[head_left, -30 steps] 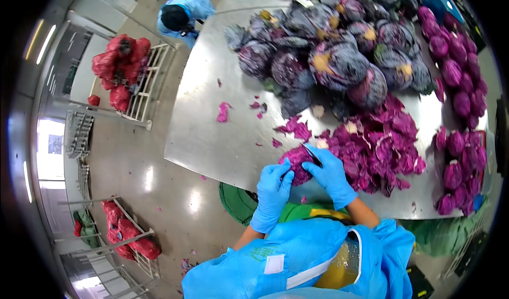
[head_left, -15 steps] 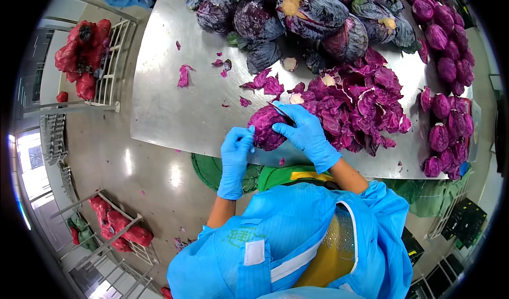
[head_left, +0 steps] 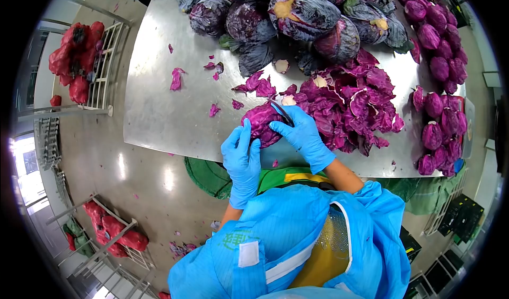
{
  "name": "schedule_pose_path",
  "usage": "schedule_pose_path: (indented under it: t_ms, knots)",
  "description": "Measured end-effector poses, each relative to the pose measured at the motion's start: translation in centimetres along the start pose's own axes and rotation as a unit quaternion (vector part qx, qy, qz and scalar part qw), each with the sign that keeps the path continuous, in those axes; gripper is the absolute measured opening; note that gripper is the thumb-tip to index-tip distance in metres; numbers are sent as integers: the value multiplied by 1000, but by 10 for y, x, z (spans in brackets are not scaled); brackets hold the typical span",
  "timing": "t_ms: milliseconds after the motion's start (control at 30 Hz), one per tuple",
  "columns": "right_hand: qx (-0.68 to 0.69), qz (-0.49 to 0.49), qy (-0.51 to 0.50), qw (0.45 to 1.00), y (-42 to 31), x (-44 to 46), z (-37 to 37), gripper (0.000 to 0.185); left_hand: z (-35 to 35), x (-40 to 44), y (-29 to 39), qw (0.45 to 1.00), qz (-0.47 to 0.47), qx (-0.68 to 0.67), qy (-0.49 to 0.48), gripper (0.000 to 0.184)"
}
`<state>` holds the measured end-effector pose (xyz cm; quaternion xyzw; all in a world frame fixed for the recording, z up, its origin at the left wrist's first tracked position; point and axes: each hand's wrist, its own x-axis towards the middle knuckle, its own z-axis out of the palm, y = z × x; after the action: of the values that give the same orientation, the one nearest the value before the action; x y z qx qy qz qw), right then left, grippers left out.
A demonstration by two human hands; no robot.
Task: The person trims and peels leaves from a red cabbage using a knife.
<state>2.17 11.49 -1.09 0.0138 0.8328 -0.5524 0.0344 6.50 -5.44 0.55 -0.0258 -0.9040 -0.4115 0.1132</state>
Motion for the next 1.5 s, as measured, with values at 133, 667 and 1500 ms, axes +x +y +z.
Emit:
schedule_pose_path:
  t_ms: [133,667,1500]
  knots:
    - [-14,-48,16,999,7,-3,5,52,10,-3,-12,997,47,-16,67,40]
    - [-42,-99,-1,994,10,2,9,52,-30,22,-55,940,-68,-303,-138,17]
    - [-55,-94,55,993,-24,-27,-54,53,38,19,28,971,-48,-226,-65,97]
